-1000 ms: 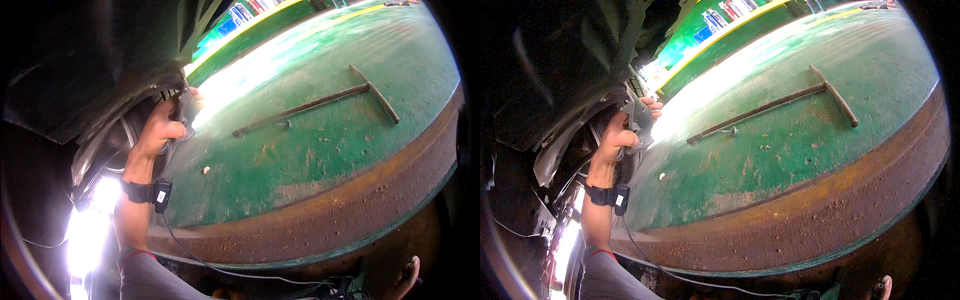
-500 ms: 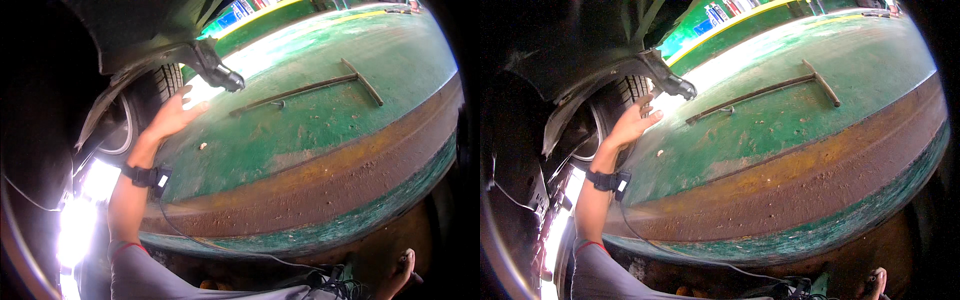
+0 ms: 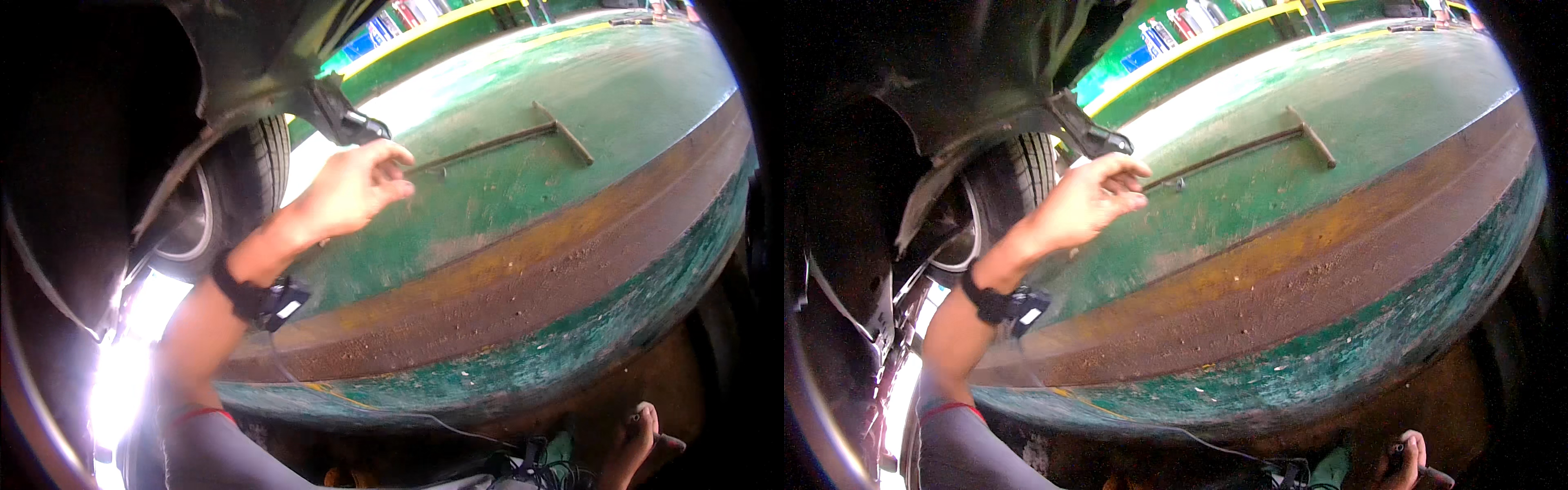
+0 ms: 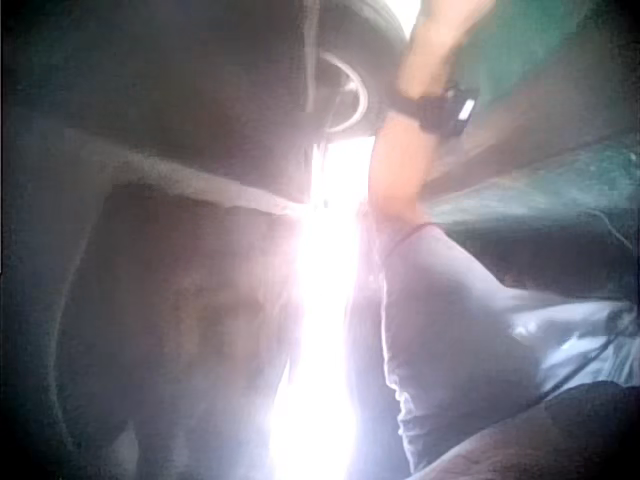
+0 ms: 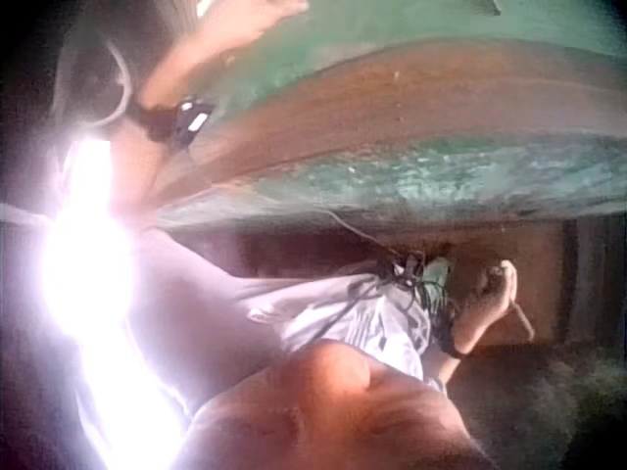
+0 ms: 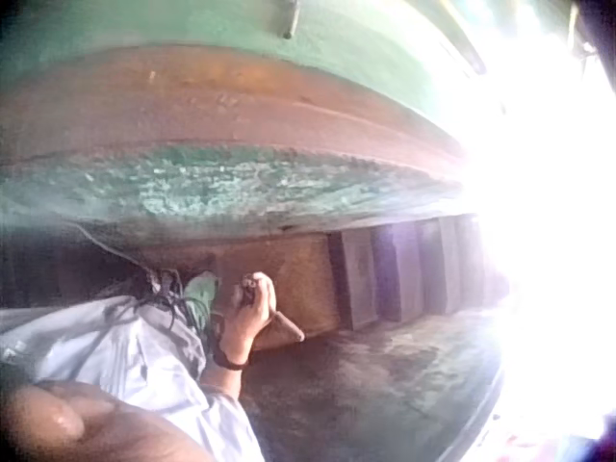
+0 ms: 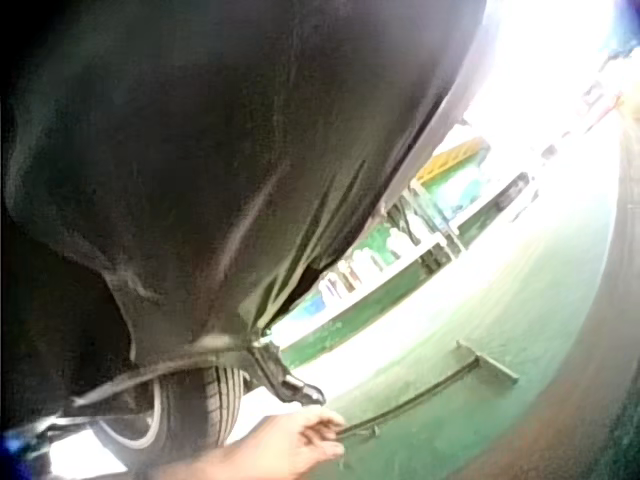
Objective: The person works on the undercarriage of a vehicle using a socket wrench and a screwdriver. They loosen and remove a bolt from a panel, then use a screwdriver to pry or turn a component, and later re-engage a fastener using the socket wrench while positioned in a service pit.
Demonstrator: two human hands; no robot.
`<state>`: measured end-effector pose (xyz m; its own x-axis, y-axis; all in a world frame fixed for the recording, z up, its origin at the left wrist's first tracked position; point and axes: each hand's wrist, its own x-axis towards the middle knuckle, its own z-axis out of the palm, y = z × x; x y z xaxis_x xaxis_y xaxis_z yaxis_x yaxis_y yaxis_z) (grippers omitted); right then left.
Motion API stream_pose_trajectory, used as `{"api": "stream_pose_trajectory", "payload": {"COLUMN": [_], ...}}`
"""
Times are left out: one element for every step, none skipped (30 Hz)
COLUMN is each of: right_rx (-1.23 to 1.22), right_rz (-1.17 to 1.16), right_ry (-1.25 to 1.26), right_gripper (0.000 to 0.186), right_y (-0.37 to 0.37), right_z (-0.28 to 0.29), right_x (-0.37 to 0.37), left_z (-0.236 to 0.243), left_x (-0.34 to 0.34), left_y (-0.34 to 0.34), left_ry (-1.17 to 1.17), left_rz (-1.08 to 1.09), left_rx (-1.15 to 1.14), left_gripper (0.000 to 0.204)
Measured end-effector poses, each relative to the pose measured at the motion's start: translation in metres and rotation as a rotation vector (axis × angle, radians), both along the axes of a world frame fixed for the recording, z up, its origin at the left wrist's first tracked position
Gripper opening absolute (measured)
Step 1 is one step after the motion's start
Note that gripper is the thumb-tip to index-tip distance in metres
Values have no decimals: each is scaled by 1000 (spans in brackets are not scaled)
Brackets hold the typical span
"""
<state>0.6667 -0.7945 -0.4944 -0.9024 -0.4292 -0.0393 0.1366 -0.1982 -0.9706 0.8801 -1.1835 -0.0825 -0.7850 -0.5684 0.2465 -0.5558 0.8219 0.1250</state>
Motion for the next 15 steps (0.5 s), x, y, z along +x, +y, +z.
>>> {"api": "stream_pose_trajectory", "payload": {"right_rx": [-119,-147,-122,-86,-126,-145,-165,-185,-140,-153,-136,-122,-149,-158,-181], "right_rz": [27,16,-42,-130,-68,-82,-26,33,-18,-31,-40,-49,-30,-40,-39], "right_ry": [-235,-240,-425,-585,-514,-513,-515,-516,-478,-477,-493,-511,-514,-520,-527], "right_gripper": [26,26,22,20,18,18,18,19,19,19,19,19,18,18,18], "right_y": [-2,-2,-17,-16,-8,1,10,15,18,22,26,31,34,38,41], "right_z": [12,29,50,66,55,49,46,44,42,39,35,32,31,31,31], "right_x": [1,4,13,16,13,13,11,10,10,8,5,3,-1,-5,-9], "left_z": [-5,-12,-15,-18,-20,-21,-20,-18,-19,-18,-15,-9,-3,2,13], "left_x": [-9,-17,-18,-23,-26,-30,-32,-34,-37,-40,-42,-44,-46,-44,-39], "left_y": [-6,-14,-18,-16,-12,-8,-6,1,3,7,13,23,31,33,37], "left_ry": [7,18,-15,-25,-23,-25,-24,-23,-22,-21,-21,24,67,91,24], "left_rz": [-23,-26,27,46,74,93,92,96,82,72,58,5,-44,-160,-192], "left_rx": [91,129,120,126,101,78,58,40,18,-5,-14,-99,-180,-329,-514], "left_gripper": [29,25,22,19,16,14,13,15,16,16,16,16,16,14,12]}}
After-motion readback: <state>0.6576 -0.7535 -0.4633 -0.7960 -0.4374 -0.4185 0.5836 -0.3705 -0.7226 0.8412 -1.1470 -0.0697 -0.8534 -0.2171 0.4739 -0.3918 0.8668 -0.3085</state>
